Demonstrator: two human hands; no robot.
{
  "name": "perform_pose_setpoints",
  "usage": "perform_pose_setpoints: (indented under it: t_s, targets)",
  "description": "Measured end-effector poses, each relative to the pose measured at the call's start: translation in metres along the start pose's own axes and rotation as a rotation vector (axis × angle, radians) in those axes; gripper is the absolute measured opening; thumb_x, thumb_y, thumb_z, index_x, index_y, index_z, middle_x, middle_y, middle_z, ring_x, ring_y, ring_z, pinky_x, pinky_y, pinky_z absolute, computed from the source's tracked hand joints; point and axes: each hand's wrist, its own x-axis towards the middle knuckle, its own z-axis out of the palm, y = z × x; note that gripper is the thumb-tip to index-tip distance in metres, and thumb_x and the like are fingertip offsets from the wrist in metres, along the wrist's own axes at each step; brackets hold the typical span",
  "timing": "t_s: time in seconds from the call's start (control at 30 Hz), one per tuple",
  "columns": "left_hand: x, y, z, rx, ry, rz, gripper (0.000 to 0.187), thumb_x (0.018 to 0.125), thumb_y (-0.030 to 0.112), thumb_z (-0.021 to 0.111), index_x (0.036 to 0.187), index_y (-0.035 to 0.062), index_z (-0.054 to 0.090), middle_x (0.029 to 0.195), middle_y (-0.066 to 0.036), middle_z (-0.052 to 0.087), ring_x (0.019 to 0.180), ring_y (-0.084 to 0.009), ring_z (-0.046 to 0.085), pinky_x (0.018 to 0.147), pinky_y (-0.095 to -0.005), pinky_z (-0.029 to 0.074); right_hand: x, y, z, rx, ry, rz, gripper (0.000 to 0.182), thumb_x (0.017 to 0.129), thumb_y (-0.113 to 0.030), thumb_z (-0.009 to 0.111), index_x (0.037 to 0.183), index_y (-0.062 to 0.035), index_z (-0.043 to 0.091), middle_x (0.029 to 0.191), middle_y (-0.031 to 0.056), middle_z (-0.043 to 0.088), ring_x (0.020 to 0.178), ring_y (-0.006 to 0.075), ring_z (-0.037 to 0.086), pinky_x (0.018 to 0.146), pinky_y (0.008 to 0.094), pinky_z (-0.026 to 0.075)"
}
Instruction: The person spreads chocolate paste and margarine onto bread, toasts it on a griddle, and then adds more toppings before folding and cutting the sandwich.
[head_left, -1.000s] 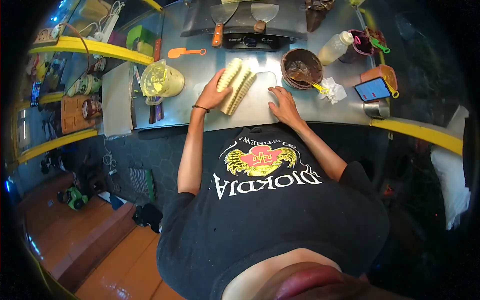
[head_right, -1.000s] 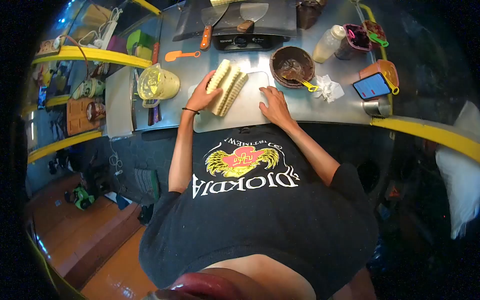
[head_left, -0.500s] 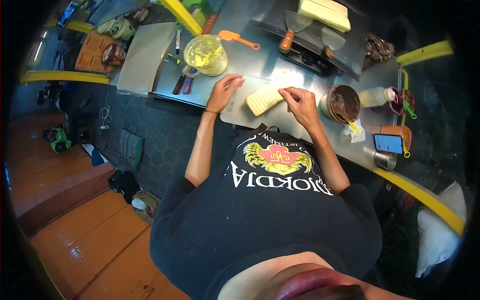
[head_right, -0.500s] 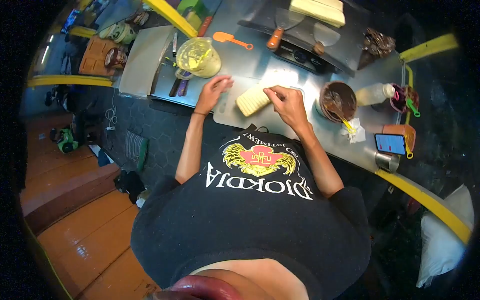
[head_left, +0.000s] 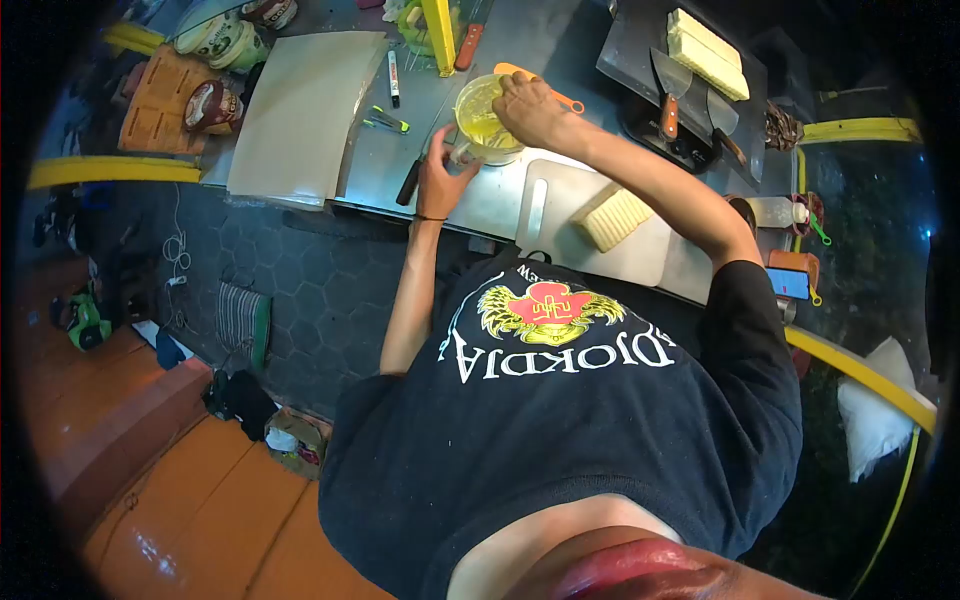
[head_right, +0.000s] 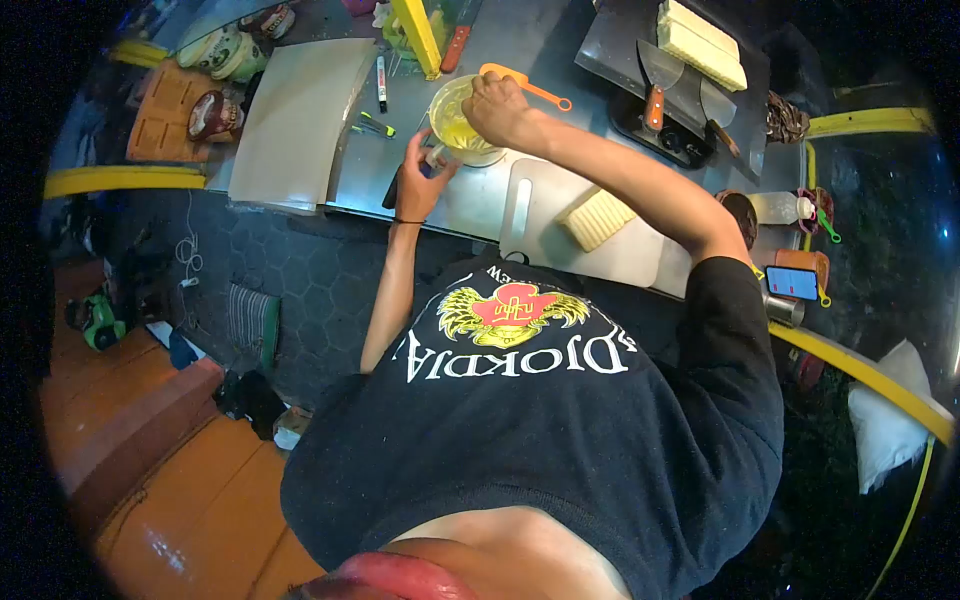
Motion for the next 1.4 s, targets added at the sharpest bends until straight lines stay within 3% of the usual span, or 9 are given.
perform_pose_setpoints:
  t_s: [0.1, 0.17, 0.2, 0.3, 0.5, 0.6, 0.97, 1.33, 1.4]
  targets:
    - [0.008, -0.005, 0.0, 0.009, -0.157, -0.08, 0.082, 0.072, 0.018, 0.084, 0.141, 0.0037, 0.041, 0.084, -0.013, 0.066, 0.075, -0.0264, 0.064, 0.07, -0.0383, 0.051, -0.003, 0.017, -0.021, 0.047, 0.006, -0.003, 0.019, 0.08, -0.012, 0.06, 0.096, -0.0018, 0.064, 0.096, 0.0212, 0.064, 0.092, 0.0347, 0.065, 0.073, 0.0425, 0.054]
    - [0.012, -0.015, 0.007, 0.087, -0.092, 0.2, 0.089, 0.072, 0.021, 0.085, 0.145, 0.0022, 0.037, 0.085, -0.017, 0.067, 0.076, -0.0306, 0.065, 0.07, -0.0395, 0.052, -0.013, 0.02, -0.053, 0.2, -0.176, 0.164, 0.018, 0.083, -0.012, 0.057, 0.094, -0.0017, 0.066, 0.086, 0.0199, 0.07, 0.08, 0.0357, 0.07, 0.066, 0.0446, 0.057]
    - [0.012, -0.013, 0.007, 0.079, -0.11, 0.202, 0.089, 0.072, 0.021, 0.085, 0.145, 0.0022, 0.037, 0.085, -0.017, 0.067, 0.076, -0.0306, 0.065, 0.07, -0.0395, 0.052, -0.025, 0.023, -0.054, 0.213, -0.055, 0.128, 0.016, 0.083, -0.009, 0.056, 0.091, 0.0008, 0.064, 0.078, 0.02, 0.069, 0.072, 0.0365, 0.07, 0.063, 0.0475, 0.057]
    - [0.006, -0.002, 0.006, 0.201, -0.158, 0.315, 0.093, 0.072, 0.023, 0.084, 0.147, 0.0008, 0.033, 0.092, -0.02, 0.067, 0.079, -0.0346, 0.065, 0.071, -0.0419, 0.052, -0.053, 0.014, -0.036, 0.204, -0.057, 0.186, 0.018, 0.084, -0.011, 0.058, 0.098, -0.0009, 0.061, 0.075, 0.0197, 0.066, 0.067, 0.0367, 0.067, 0.058, 0.0472, 0.053]
    - [-0.013, 0.002, 0.016, 0.301, -0.199, 0.324, 0.09, 0.077, 0.025, 0.079, 0.15, 0.0027, 0.032, 0.082, -0.011, 0.059, 0.077, -0.0295, 0.057, 0.078, -0.0415, 0.045, -0.086, -0.029, -0.022, 0.462, -0.074, 0.352, 0.015, 0.085, -0.008, 0.053, 0.083, 0.0036, 0.062, 0.071, 0.0276, 0.063, 0.068, 0.0438, 0.065, 0.065, 0.0507, 0.052]
    - [-0.016, -0.002, 0.018, 0.274, -0.187, 0.358, 0.092, 0.077, 0.027, 0.079, 0.151, 0.0037, 0.03, 0.075, -0.007, 0.051, 0.073, -0.0269, 0.053, 0.077, -0.0403, 0.043, -0.086, -0.046, -0.018, 0.755, -0.087, 0.598, 0.024, 0.09, -0.013, 0.054, 0.081, 0.0064, 0.063, 0.074, 0.0313, 0.062, 0.072, 0.0466, 0.063, 0.068, 0.0513, 0.05]
    - [-0.016, -0.004, 0.02, 0.266, -0.183, 0.391, 0.09, 0.078, 0.028, 0.077, 0.151, 0.0038, 0.03, 0.077, -0.007, 0.049, 0.073, -0.0271, 0.052, 0.077, -0.0409, 0.041, -0.107, -0.065, -0.022, 0.829, 0.094, 0.725, 0.022, 0.09, -0.013, 0.055, 0.078, 0.0033, 0.062, 0.07, 0.027, 0.061, 0.067, 0.0463, 0.061, 0.063, 0.051, 0.048]
    - [-0.019, -0.015, 0.024, 0.289, -0.145, 0.427, 0.087, 0.082, 0.029, 0.075, 0.15, -0.0013, 0.029, 0.082, -0.012, 0.055, 0.077, -0.0308, 0.055, 0.078, -0.0428, 0.043, -0.097, -0.068, 0.005, 1.189, 0.151, 0.813, 0.026, 0.09, -0.018, 0.06, 0.102, 0.0024, 0.071, 0.083, 0.0223, 0.07, 0.075, 0.0317, 0.068, 0.072, 0.0411, 0.051]
    - [-0.021, -0.016, 0.025, 0.3, -0.149, 0.41, 0.088, 0.082, 0.029, 0.075, 0.149, -0.0019, 0.029, 0.082, -0.013, 0.056, 0.078, -0.0314, 0.056, 0.079, -0.0428, 0.044, -0.095, -0.068, 0.014, 1.244, 0.223, 0.817, 0.027, 0.09, -0.018, 0.061, 0.103, 0.0031, 0.071, 0.078, 0.0187, 0.069, 0.067, 0.0266, 0.064, 0.065, 0.0389, 0.05]
